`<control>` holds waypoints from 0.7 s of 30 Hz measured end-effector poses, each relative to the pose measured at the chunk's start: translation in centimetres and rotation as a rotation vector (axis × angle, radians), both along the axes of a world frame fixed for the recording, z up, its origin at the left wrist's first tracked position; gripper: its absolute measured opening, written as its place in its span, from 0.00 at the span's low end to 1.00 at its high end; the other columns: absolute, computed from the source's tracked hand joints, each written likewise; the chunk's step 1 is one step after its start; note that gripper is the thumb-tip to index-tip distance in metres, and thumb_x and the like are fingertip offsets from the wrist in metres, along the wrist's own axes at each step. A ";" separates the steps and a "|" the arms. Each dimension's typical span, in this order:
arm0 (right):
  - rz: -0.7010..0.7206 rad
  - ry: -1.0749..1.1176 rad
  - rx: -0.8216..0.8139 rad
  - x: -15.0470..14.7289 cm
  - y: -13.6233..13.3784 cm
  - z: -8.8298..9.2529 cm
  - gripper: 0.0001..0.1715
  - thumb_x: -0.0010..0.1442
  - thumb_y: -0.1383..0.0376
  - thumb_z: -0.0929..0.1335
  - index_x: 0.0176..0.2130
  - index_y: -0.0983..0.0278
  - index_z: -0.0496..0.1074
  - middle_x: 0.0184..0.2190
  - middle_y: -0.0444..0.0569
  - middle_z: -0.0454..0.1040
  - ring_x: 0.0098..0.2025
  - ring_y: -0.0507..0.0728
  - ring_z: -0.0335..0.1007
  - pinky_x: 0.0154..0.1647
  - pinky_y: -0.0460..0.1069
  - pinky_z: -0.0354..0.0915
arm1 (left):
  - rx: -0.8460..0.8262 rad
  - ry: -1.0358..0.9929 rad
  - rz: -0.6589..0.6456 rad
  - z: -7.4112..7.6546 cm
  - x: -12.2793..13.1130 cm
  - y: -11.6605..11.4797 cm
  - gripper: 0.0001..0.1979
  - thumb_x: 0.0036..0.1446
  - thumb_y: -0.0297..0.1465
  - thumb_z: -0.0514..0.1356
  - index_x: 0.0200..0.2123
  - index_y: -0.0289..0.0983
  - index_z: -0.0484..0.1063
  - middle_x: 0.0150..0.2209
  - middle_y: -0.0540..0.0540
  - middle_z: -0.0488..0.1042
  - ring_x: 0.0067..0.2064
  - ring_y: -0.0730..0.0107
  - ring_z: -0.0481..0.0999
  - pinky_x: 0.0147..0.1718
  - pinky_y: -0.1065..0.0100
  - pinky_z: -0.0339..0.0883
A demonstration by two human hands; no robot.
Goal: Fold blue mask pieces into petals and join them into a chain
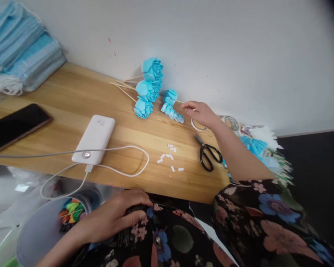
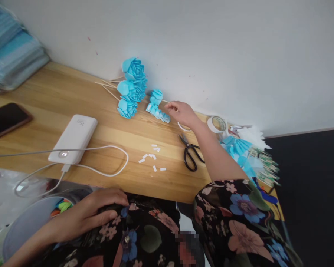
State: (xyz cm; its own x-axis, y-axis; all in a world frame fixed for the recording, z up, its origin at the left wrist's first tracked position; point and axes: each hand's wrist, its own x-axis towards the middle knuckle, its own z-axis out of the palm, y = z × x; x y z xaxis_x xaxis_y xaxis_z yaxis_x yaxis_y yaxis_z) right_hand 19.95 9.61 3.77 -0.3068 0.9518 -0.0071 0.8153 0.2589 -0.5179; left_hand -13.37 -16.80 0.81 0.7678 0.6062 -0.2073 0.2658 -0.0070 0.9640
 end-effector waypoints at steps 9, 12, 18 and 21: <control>0.065 -0.097 -0.042 -2.7 0.7 -2.4 0.24 0.52 0.77 0.65 0.44 0.61 0.82 0.49 0.51 0.84 0.51 0.64 0.78 0.57 0.56 0.70 | 0.054 0.010 0.020 0.2 -0.2 -0.5 0.15 0.73 0.40 0.55 0.56 0.44 0.75 0.57 0.44 0.78 0.58 0.60 0.77 0.57 0.64 0.69; 0.044 -0.040 0.038 -2.9 -0.2 -2.0 0.23 0.55 0.75 0.65 0.45 0.61 0.82 0.51 0.52 0.84 0.55 0.66 0.77 0.62 0.59 0.67 | 0.052 0.000 0.009 0.1 -0.3 -0.7 0.15 0.74 0.39 0.54 0.56 0.44 0.74 0.57 0.44 0.78 0.57 0.61 0.77 0.58 0.64 0.68; -0.200 0.524 0.153 -2.2 -9.3 -0.6 0.16 0.69 0.57 0.65 0.50 0.55 0.78 0.47 0.49 0.82 0.51 0.61 0.79 0.59 0.59 0.72 | -0.120 -0.094 0.023 -1.6 -0.6 -0.4 0.17 0.73 0.43 0.54 0.53 0.41 0.78 0.54 0.43 0.80 0.56 0.61 0.78 0.57 0.63 0.69; -0.335 0.748 0.104 -2.1 -16.4 -2.2 0.17 0.70 0.50 0.66 0.49 0.55 0.78 0.43 0.48 0.81 0.47 0.59 0.79 0.58 0.58 0.74 | -0.333 -0.099 0.062 -4.1 0.0 -0.3 0.19 0.72 0.45 0.55 0.50 0.40 0.81 0.52 0.44 0.82 0.56 0.62 0.79 0.59 0.62 0.68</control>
State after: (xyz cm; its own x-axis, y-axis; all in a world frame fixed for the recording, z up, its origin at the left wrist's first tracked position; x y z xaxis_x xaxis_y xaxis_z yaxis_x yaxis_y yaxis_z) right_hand 17.84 -6.81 1.58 0.1047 0.9781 0.1800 0.3074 0.1403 -0.9412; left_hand -13.33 -17.10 -3.28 0.7579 0.5639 -0.3279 0.1610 0.3254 0.9318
